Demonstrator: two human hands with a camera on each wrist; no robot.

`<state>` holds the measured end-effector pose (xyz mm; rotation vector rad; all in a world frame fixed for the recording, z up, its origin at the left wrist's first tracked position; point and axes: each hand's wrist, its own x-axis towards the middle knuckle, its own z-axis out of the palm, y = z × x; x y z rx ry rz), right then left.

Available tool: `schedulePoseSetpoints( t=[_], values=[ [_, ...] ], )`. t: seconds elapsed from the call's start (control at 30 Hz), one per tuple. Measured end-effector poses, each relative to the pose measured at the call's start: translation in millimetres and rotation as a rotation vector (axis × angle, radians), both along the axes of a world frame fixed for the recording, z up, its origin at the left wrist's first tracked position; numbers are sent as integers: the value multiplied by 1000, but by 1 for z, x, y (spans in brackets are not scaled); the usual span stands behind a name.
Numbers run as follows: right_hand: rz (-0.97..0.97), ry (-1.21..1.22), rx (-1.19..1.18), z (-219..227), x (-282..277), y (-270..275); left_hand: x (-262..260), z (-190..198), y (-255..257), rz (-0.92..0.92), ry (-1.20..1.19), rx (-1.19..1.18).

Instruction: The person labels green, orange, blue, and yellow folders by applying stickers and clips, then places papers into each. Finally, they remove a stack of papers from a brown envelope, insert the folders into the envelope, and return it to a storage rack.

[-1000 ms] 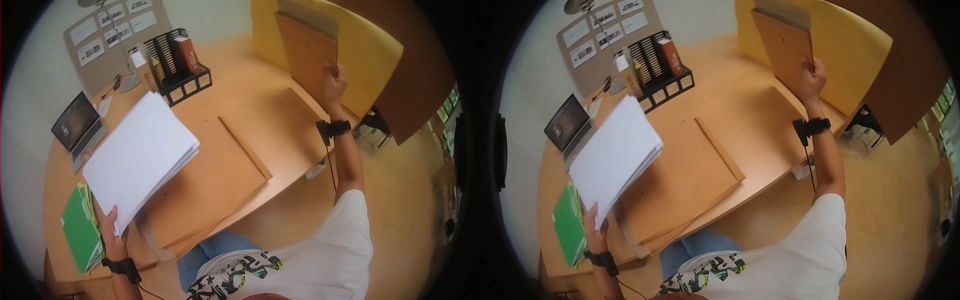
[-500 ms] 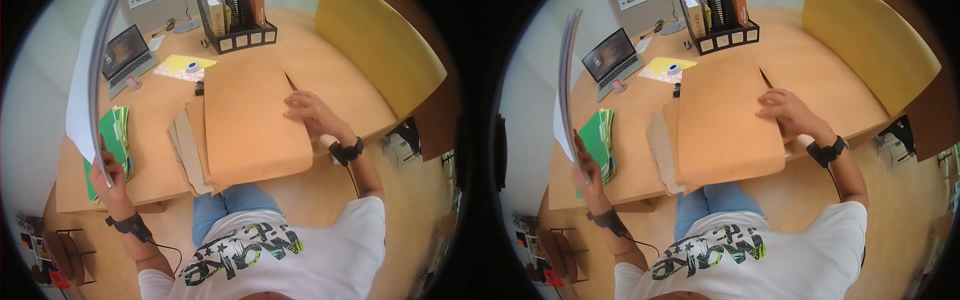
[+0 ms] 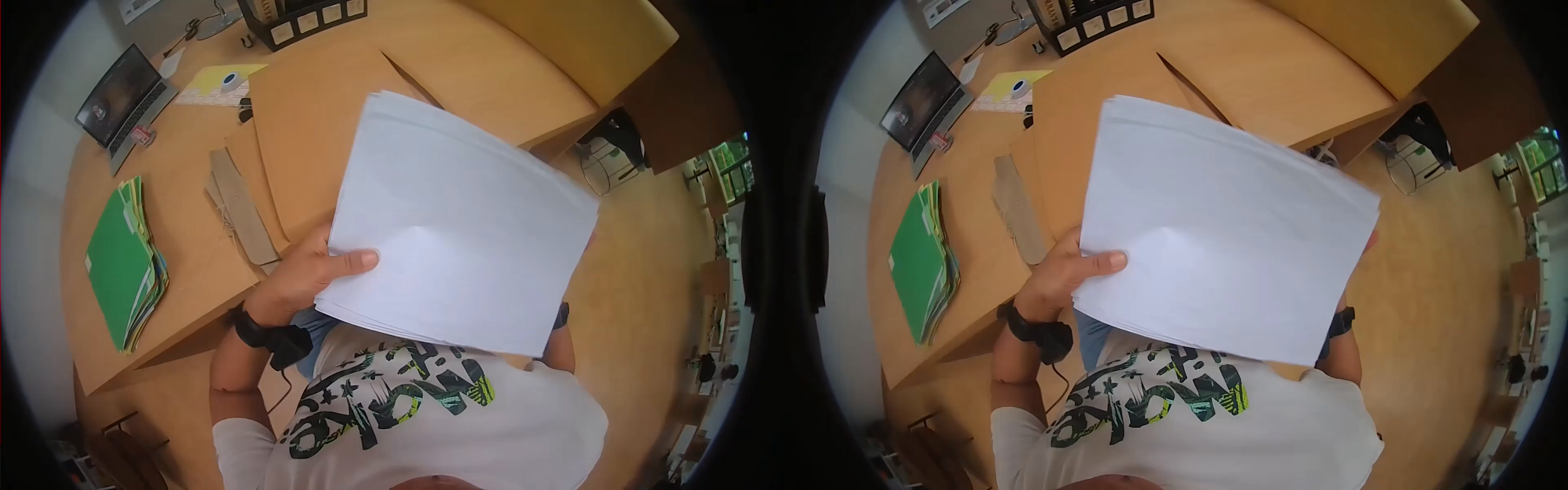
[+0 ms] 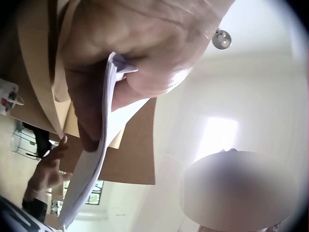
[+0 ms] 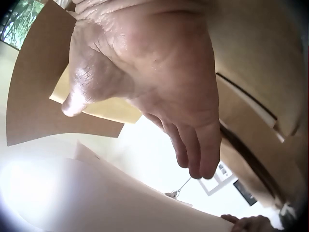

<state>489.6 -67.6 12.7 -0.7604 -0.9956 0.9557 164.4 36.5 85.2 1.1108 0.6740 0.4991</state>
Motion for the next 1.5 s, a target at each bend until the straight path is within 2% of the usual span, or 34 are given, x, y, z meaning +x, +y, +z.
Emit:
schedulePoseSetpoints(
  t=[0.07, 0.13, 0.23, 0.3, 0.33, 0.4, 0.43, 0.5, 0.53, 0.57, 0.63, 0.7, 0.77, 0.83, 0.93, 1.03, 1.13, 1.2, 1.3, 1.37, 1.47, 1.5],
  values=[
    [-141, -59, -104, -25, 16, -22, 9, -4, 7, -76, 83, -17],
    [-103, -29, -203, -58, 30, -42, 13, -8, 12, -143, 151, -27],
    [281, 238, -352, -93, 56, -79, 21, -13, 18, -210, 192, 8],
    [189, 139, -588, -54, 30, -71, 31, -11, 16, -228, 216, 75],
    [138, 87, -704, -39, 17, -67, 35, -14, 17, -210, 231, 183],
    [41, 140, -679, -35, 9, -66, 44, -19, 18, -180, 255, 398],
    [-6, 162, -662, -36, 10, -65, 47, -17, 19, -100, 269, 439],
    [-58, 211, -611, -62, 32, -72, 47, -6, 21, 65, 301, 517],
    [-83, 240, -587, -81, 45, -77, 41, -3, 25, 139, 241, 588],
    [-98, 295, -609, -97, 59, -79, 40, -4, 27, 243, 322, 946],
    [-132, 405, -654, -120, 74, -81, 35, -2, 37, 197, 694, 1843],
    [-220, 427, -641, -131, 74, -79, 37, -11, 37, 120, 919, 2002],
    [-243, 407, -622, -125, 67, -73, 37, -23, 35, 61, 1048, 2019],
    [-205, 439, -599, -127, 70, -73, 35, -31, 35, 9, 1068, 1912],
    [-199, 449, -597, -131, 75, -84, 26, -20, 43, -31, 922, 1649],
    [-167, 424, -556, -123, 76, -90, 26, 22, 66, 26, 707, 747],
    [-144, 345, -543, -106, 70, -97, 29, 43, 77, -22, 713, 926],
    [-130, 311, -531, -96, 64, -98, 30, 24, 62, -108, 891, 1456],
    [-76, 306, -507, -86, 57, -99, 38, -4, 34, -172, 1180, 1795],
    [-22, 289, -513, -83, 58, -99, 37, -22, 32, -109, 1248, 1885],
    [16, 254, -555, -81, 59, -100, 22, -14, 53, -13, 952, 1624],
    [23, 257, -552, -80, 57, -100, 22, -6, 64, -2, 927, 1506]
  ],
)
